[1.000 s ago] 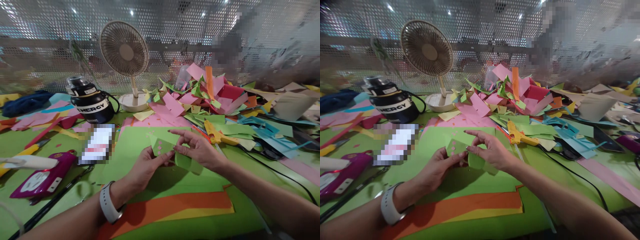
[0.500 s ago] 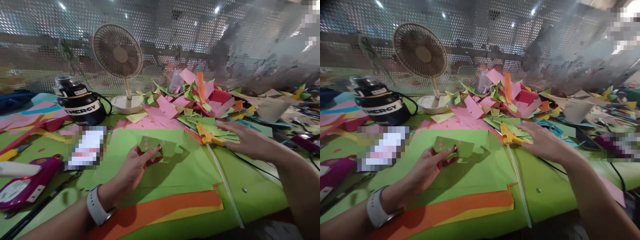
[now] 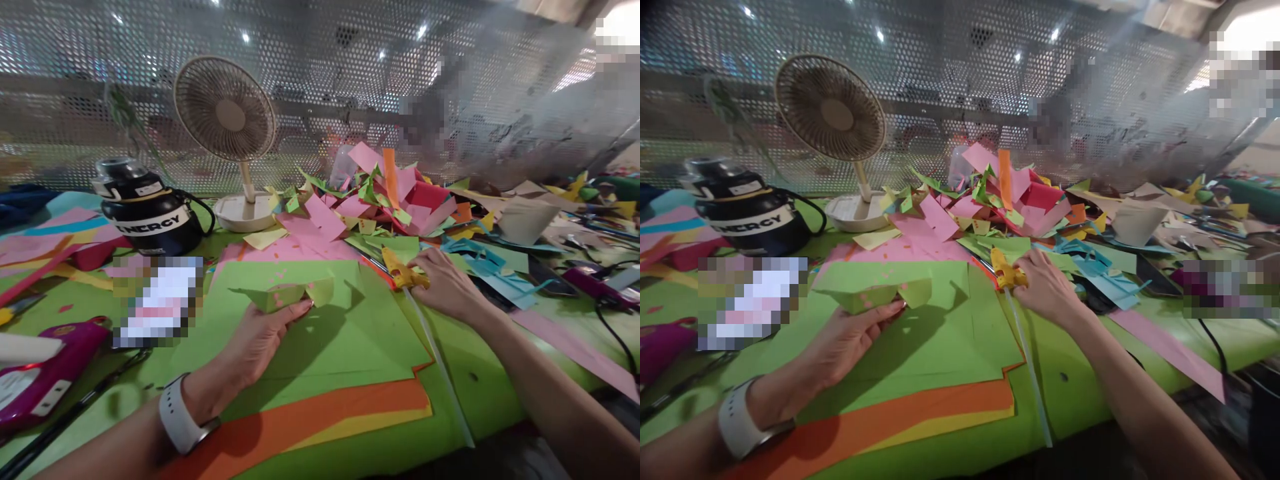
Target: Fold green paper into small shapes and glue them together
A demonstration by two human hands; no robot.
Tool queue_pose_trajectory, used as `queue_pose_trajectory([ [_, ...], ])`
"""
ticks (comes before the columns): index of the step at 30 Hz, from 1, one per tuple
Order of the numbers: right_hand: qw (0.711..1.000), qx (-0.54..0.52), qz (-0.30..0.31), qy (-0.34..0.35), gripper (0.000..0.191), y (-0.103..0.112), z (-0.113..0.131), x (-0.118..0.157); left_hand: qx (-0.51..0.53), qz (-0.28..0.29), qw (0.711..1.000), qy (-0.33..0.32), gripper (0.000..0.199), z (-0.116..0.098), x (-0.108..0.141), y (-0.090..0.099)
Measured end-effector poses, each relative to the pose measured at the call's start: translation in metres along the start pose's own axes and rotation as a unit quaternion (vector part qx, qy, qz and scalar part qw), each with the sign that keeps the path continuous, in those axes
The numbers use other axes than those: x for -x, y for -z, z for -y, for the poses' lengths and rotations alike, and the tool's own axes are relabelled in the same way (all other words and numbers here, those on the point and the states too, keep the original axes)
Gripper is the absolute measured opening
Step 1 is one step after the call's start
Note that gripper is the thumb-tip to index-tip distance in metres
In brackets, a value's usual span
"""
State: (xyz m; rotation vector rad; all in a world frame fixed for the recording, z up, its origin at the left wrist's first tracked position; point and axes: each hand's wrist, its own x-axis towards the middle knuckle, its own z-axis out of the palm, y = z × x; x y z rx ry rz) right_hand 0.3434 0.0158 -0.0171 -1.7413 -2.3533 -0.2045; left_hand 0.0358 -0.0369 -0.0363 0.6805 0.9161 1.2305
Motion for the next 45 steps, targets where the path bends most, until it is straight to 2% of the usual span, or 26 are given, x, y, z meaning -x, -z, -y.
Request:
queue_pose_trajectory([
  [7, 0.999, -0.029, -0.010, -0.028, 0.037, -0.013, -0.005, -0.001, 0.010, -0.027, 1.000, 0.006, 0.022, 0.000, -0.001, 0.000],
  [11, 0.991, -0.071, -0.106, -0.027, 0.031, -0.016, -0.007, -0.003, 0.002, -0.046, 0.999, 0.010, 0.023, 0.000, -0.002, 0.001],
  [13, 0.982, -0.092, -0.160, -0.036, 0.035, -0.016, -0.009, -0.003, 0.001, -0.041, 0.999, 0.014, 0.023, 0.000, -0.002, 0.001],
  [17, 0.960, -0.171, -0.201, -0.093, 0.035, -0.010, -0.010, -0.004, -0.004, -0.023, 1.000, 0.011, 0.022, -0.001, -0.003, 0.002],
  [19, 0.931, -0.272, -0.192, -0.150, 0.025, -0.004, -0.005, -0.006, -0.014, -0.022, 1.000, 0.013, 0.021, -0.001, -0.002, 0.003],
  [21, 0.892, -0.386, -0.148, -0.184, 0.021, 0.003, 0.005, -0.008, -0.020, -0.021, 0.999, 0.020, 0.021, -0.001, -0.002, 0.004],
  [22, 0.872, -0.438, -0.116, -0.185, 0.023, 0.007, 0.012, -0.010, -0.020, -0.020, 0.999, 0.024, 0.021, 0.000, -0.002, 0.004],
  [25, 0.779, -0.602, -0.025, -0.171, 0.026, 0.020, 0.036, -0.012, -0.012, -0.016, 0.999, 0.027, 0.021, -0.001, -0.002, 0.005],
  [26, 0.761, -0.628, -0.010, -0.165, 0.026, 0.023, 0.044, -0.012, -0.009, -0.015, 1.000, 0.022, 0.021, -0.001, -0.003, 0.005],
  [27, 0.755, -0.637, 0.005, -0.157, 0.028, 0.025, 0.052, -0.011, -0.007, -0.014, 1.000, 0.016, 0.022, -0.001, -0.004, 0.005],
  [31, 0.778, -0.611, 0.083, -0.119, 0.033, 0.023, 0.079, -0.002, 0.003, -0.016, 1.000, 0.007, 0.026, 0.000, -0.006, 0.004],
  [33, 0.797, -0.588, 0.097, -0.102, 0.031, 0.017, 0.089, 0.004, 0.007, -0.016, 1.000, 0.010, 0.025, 0.001, -0.007, 0.004],
  [38, 0.840, -0.532, 0.097, -0.049, 0.021, 0.009, 0.099, 0.014, 0.005, 0.000, 1.000, 0.008, 0.022, 0.001, -0.005, 0.006],
  [45, 0.842, -0.532, 0.073, -0.054, 0.016, 0.007, 0.101, 0.019, -0.017, -0.003, 1.000, 0.002, 0.022, 0.001, -0.005, 0.007],
])
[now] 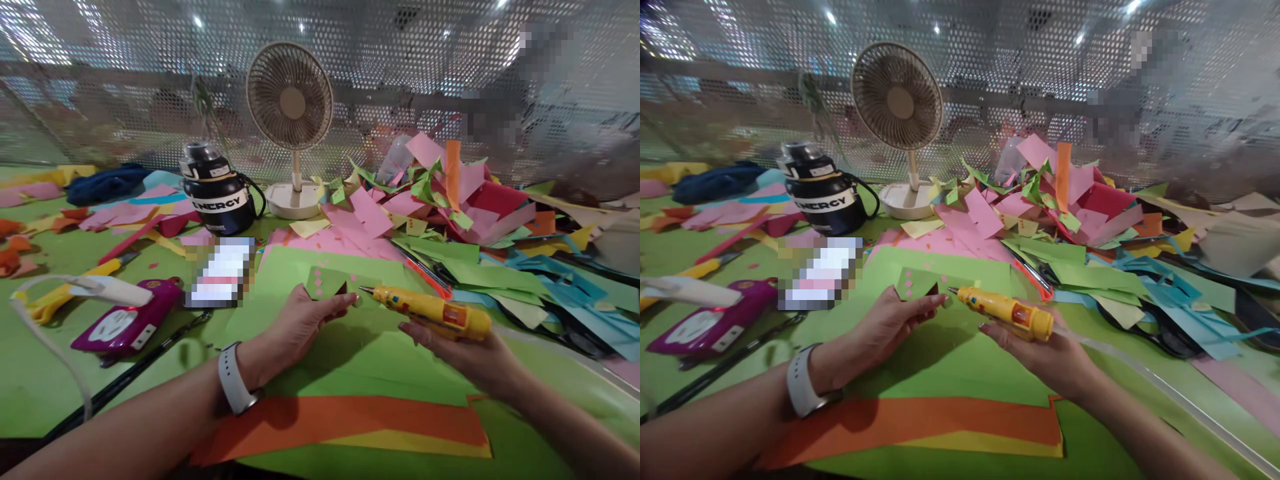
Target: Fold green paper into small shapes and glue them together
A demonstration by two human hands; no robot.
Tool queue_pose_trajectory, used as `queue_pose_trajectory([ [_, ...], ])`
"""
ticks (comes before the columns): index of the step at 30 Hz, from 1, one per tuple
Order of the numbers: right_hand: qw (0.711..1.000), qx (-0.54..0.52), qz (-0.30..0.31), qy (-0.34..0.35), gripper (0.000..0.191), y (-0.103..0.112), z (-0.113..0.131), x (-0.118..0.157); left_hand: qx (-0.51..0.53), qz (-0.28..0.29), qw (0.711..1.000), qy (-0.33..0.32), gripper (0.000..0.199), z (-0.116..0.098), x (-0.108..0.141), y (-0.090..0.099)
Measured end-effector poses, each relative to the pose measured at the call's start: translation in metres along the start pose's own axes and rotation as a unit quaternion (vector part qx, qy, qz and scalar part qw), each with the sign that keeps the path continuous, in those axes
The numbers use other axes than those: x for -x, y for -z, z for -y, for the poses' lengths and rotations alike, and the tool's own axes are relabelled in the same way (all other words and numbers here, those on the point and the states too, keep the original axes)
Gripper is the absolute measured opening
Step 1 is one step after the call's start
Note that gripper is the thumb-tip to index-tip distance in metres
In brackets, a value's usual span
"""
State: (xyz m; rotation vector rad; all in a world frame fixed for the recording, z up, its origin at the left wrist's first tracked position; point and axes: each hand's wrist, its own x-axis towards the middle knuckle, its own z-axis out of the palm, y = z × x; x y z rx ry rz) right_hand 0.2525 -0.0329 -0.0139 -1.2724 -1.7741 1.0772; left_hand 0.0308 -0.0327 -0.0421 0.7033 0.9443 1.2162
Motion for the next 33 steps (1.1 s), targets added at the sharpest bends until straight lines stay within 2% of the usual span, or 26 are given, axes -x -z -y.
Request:
queue_pose_trajectory([
  [3, 1.000, -0.004, -0.017, 0.000, 0.015, -0.002, -0.003, 0.000, -0.013, 0.006, 1.000, -0.002, 0.022, 0.000, 0.001, 0.000],
  [10, 1.000, 0.004, -0.012, 0.013, 0.014, -0.002, -0.006, 0.001, -0.017, 0.009, 1.000, -0.001, 0.019, -0.001, 0.002, 0.000],
  [18, 1.000, -0.004, -0.023, 0.003, 0.019, -0.004, -0.006, 0.002, -0.032, 0.027, 0.999, -0.009, 0.015, -0.001, 0.002, 0.001],
  [33, 0.999, 0.024, -0.001, 0.040, 0.018, -0.002, -0.012, 0.002, -0.030, 0.022, 0.999, -0.004, 0.019, -0.003, 0.004, -0.002],
])
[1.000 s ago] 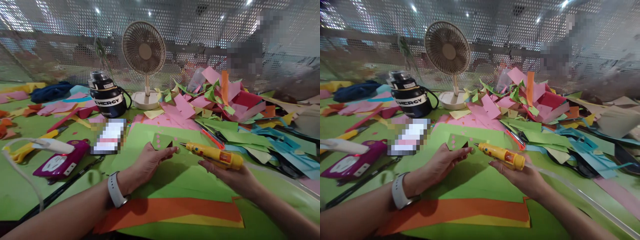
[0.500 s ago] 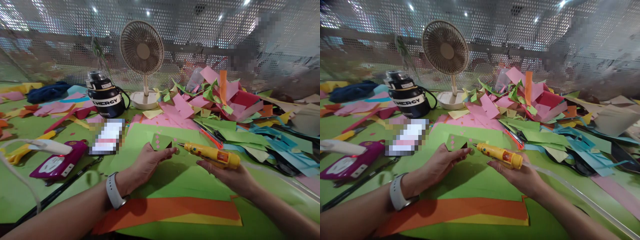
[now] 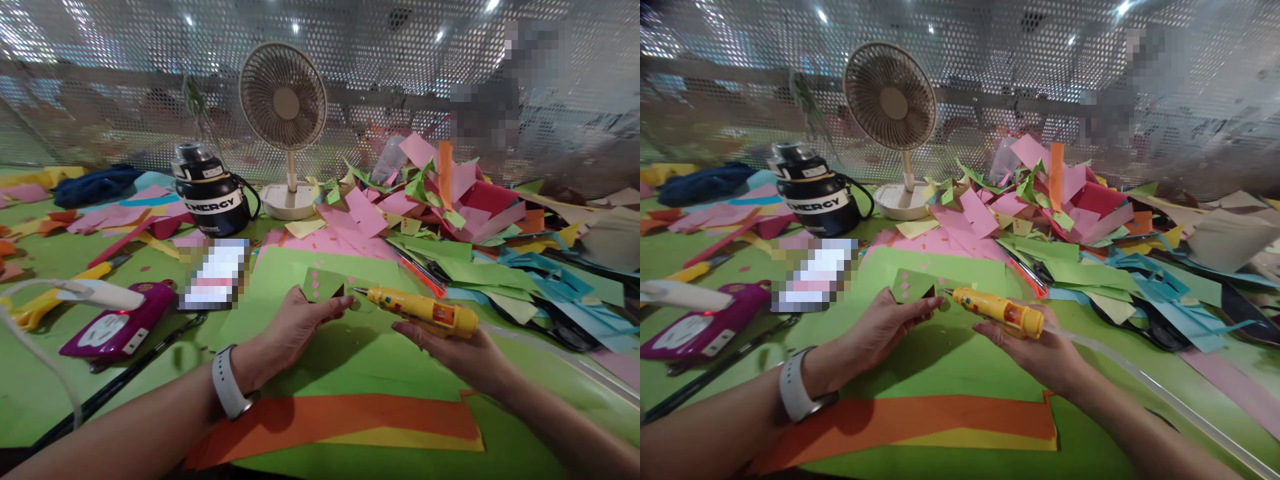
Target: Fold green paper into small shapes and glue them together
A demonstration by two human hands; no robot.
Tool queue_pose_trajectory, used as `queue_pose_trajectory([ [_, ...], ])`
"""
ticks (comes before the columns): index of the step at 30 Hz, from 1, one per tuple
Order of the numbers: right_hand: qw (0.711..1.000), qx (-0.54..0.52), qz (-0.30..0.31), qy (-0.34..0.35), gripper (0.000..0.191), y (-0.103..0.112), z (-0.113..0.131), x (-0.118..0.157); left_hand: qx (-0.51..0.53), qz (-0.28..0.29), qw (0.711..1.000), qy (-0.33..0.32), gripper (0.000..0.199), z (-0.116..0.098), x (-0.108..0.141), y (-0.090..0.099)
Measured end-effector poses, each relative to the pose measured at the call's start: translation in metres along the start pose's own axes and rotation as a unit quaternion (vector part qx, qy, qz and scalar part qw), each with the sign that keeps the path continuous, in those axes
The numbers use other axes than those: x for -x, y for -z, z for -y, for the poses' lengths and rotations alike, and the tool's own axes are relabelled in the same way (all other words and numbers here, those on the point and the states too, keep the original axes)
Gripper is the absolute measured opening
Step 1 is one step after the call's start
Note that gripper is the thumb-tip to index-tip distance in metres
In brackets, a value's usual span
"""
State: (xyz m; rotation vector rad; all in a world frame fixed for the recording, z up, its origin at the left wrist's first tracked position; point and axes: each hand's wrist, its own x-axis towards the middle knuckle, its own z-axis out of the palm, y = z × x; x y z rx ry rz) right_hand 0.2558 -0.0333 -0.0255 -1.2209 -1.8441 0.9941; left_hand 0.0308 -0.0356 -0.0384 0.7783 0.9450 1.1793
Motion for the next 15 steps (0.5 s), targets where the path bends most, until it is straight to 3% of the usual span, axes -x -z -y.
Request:
queue_pose_trajectory([
  [15, 1.000, 0.023, -0.008, 0.020, 0.018, 0.0004, 0.0026, 0.0002, 0.010, 0.002, 1.000, -0.005, 0.018, 0.0019, -0.0008, 0.0004],
])
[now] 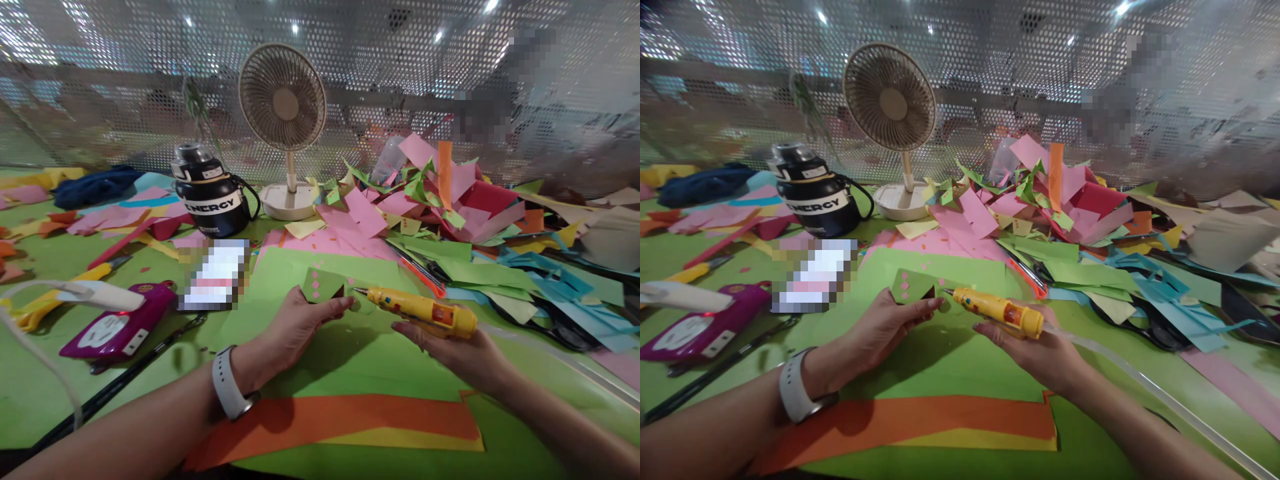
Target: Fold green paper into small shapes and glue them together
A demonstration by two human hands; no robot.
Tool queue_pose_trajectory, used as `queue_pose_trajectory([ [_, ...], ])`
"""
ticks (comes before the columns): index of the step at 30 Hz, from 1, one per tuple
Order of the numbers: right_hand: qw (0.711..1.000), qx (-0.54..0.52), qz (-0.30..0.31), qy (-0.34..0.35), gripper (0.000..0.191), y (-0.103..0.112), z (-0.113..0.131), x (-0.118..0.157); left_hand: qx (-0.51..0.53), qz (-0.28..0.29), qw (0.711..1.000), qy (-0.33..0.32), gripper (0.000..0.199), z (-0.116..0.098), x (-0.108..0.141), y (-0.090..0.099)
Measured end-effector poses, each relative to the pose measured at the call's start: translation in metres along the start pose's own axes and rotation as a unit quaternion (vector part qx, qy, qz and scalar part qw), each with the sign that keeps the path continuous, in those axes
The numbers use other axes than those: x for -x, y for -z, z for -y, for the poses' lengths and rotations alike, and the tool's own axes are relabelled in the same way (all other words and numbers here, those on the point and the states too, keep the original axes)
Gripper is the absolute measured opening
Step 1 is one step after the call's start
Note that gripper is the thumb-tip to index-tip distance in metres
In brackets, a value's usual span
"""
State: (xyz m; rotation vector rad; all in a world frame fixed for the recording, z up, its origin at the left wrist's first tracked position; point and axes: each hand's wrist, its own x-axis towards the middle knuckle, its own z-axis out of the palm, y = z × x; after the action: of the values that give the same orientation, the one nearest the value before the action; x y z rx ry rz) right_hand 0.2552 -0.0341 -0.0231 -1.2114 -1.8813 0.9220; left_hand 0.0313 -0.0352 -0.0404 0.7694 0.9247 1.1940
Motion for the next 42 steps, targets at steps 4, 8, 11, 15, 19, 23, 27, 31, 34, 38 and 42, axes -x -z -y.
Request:
queue_pose_trajectory([
  [4, 1.000, 0.009, 0.008, 0.010, 0.014, 0.002, 0.001, -0.002, 0.001, -0.016, 1.000, 0.011, 0.021, -0.001, 0.001, -0.001],
  [8, 1.000, 0.018, 0.008, 0.013, 0.013, 0.002, 0.003, -0.002, -0.009, -0.024, 1.000, 0.016, 0.023, -0.001, 0.002, 0.000],
  [11, 1.000, 0.019, -0.004, 0.011, 0.014, 0.001, 0.002, -0.001, -0.008, -0.013, 1.000, 0.011, 0.021, 0.001, 0.001, 0.002],
  [15, 0.999, 0.024, 0.009, 0.019, 0.014, 0.001, -0.001, 0.000, -0.018, 0.006, 1.000, 0.002, 0.018, 0.003, 0.001, 0.004],
  [19, 0.999, 0.027, 0.019, 0.014, 0.015, 0.002, 0.001, -0.001, -0.029, 0.024, 0.999, -0.012, 0.015, 0.003, 0.001, 0.004],
  [23, 1.000, 0.018, 0.020, 0.005, 0.020, 0.002, 0.007, -0.002, -0.033, 0.035, 0.998, -0.032, 0.016, 0.003, 0.002, 0.004],
  [27, 0.999, 0.023, 0.025, -0.005, 0.022, 0.002, 0.007, -0.001, -0.074, 0.021, 0.994, -0.074, 0.015, 0.002, 0.002, 0.005],
  [31, 0.998, 0.056, 0.017, 0.034, 0.023, 0.001, -0.001, 0.000, -0.140, -0.011, 0.984, -0.113, 0.017, 0.000, 0.001, 0.004],
  [34, 0.987, 0.127, 0.019, 0.093, 0.029, 0.005, -0.006, -0.001, -0.187, -0.027, 0.970, -0.154, 0.015, -0.001, 0.000, 0.003],
  [38, 0.943, 0.255, 0.061, 0.204, 0.015, 0.021, -0.006, -0.003, -0.184, -0.055, 0.966, -0.171, 0.018, -0.006, 0.000, 0.002],
  [42, 0.919, 0.353, 0.044, 0.171, 0.010, 0.048, -0.002, -0.005, -0.107, -0.056, 0.986, -0.113, 0.015, -0.016, 0.000, 0.003],
])
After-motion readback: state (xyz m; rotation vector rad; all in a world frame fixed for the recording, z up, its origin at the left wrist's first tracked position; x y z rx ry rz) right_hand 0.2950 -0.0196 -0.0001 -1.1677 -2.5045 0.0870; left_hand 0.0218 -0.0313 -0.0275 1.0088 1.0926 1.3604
